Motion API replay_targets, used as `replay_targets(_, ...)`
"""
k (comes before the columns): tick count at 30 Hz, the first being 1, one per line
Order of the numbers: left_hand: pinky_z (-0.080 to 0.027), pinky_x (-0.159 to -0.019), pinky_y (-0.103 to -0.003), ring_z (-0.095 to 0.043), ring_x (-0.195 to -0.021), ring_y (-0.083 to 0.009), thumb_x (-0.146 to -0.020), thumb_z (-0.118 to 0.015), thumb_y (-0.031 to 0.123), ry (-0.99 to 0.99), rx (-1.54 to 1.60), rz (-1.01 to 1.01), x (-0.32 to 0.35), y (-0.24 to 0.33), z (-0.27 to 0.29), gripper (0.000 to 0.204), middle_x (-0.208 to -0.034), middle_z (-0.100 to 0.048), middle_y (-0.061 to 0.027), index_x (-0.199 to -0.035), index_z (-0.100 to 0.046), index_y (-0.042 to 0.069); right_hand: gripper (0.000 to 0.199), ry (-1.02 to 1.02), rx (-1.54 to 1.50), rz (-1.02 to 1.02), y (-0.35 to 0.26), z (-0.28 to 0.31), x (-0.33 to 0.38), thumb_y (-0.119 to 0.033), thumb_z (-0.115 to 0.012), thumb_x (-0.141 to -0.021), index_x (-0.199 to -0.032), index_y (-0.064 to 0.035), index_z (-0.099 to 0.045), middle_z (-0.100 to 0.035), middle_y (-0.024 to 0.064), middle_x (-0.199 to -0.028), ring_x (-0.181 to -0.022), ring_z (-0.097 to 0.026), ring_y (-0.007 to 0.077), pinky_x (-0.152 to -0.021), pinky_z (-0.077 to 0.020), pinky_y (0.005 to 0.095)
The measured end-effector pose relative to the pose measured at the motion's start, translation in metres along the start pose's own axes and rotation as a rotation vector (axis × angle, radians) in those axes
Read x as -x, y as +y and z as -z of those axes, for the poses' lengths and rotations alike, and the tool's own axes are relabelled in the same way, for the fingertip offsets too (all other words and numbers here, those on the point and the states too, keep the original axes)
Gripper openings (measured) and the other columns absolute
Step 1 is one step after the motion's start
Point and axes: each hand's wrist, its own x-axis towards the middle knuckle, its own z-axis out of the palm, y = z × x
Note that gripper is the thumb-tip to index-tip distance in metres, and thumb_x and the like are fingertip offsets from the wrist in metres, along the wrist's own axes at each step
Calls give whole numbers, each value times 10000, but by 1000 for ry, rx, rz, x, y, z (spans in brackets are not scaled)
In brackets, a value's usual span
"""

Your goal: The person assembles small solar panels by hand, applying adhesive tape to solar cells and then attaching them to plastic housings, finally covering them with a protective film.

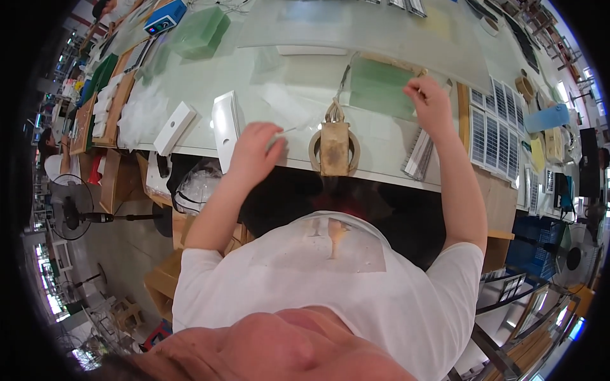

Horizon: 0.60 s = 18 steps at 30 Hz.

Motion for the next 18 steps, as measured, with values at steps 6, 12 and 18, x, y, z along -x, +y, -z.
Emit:
replay_targets(6,-496,-760,-397,-582,-865,-315,-790,-604,89,-200,-306,22,-34,-34,-25,80,-881,-604,-141,-818,-633,20,123,47,-633,-424,-28,-3,19,-85,-588,-896,-987,-3,-573,-588,39,-800,-634,-575,116,-557,-472,227)
replay_targets(12,-498,-749,-402,-583,-867,-314,-780,-586,87,-418,-471,29,-51,-22,-21,85,-818,-589,-134,-767,-632,17,182,-84,-1030,-862,-82,-27,108,-28,-552,-892,-1066,14,-516,-579,83,-806,-669,-628,166,-593,-562,293)
replay_targets(18,-495,-726,-403,-598,-805,-324,-764,-592,88,-503,-386,23,-67,-30,-10,117,-827,-607,-159,-810,-637,-10,220,-87,-1073,-970,-114,-54,143,-36,-601,-870,-1057,-21,-485,-614,88,-794,-644,-633,151,-538,-539,264)
